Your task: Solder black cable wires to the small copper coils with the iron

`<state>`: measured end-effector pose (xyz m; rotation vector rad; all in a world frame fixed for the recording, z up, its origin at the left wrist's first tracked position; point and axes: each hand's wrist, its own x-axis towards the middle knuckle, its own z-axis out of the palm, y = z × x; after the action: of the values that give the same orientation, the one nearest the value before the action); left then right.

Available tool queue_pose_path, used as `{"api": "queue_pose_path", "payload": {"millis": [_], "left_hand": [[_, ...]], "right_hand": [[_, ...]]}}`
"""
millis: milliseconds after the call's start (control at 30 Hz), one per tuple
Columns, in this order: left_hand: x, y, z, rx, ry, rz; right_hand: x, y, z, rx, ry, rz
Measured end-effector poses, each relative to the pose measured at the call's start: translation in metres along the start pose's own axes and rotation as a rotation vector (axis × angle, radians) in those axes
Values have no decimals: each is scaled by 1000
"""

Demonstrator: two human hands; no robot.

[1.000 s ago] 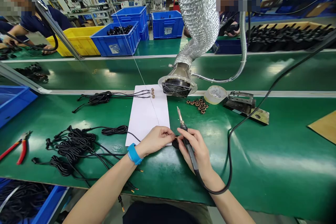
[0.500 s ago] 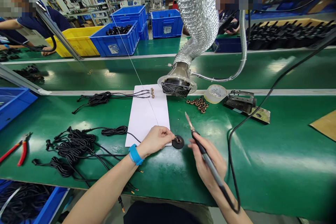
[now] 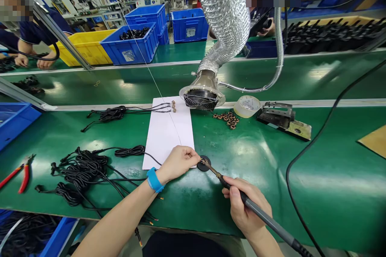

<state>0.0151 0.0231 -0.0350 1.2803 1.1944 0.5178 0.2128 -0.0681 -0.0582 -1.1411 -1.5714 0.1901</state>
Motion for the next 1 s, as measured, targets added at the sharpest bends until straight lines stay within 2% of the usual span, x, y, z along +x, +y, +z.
{"api": "queue_pose_path", "payload": {"millis": [233,467,633,1000], "left_hand": [[-1,3,1,-11,-2,-19],[-1,3,1,-9,8,-16],[0,1,1,1,6,-11],[-1,1,0,-2,-9,-4]], "right_hand": [[0,1,1,-43,-48,-8],[-1,1,2,-35,-34,5],[-2,0,1,-22,61,45],[-8,6,0,-3,43,50]]}}
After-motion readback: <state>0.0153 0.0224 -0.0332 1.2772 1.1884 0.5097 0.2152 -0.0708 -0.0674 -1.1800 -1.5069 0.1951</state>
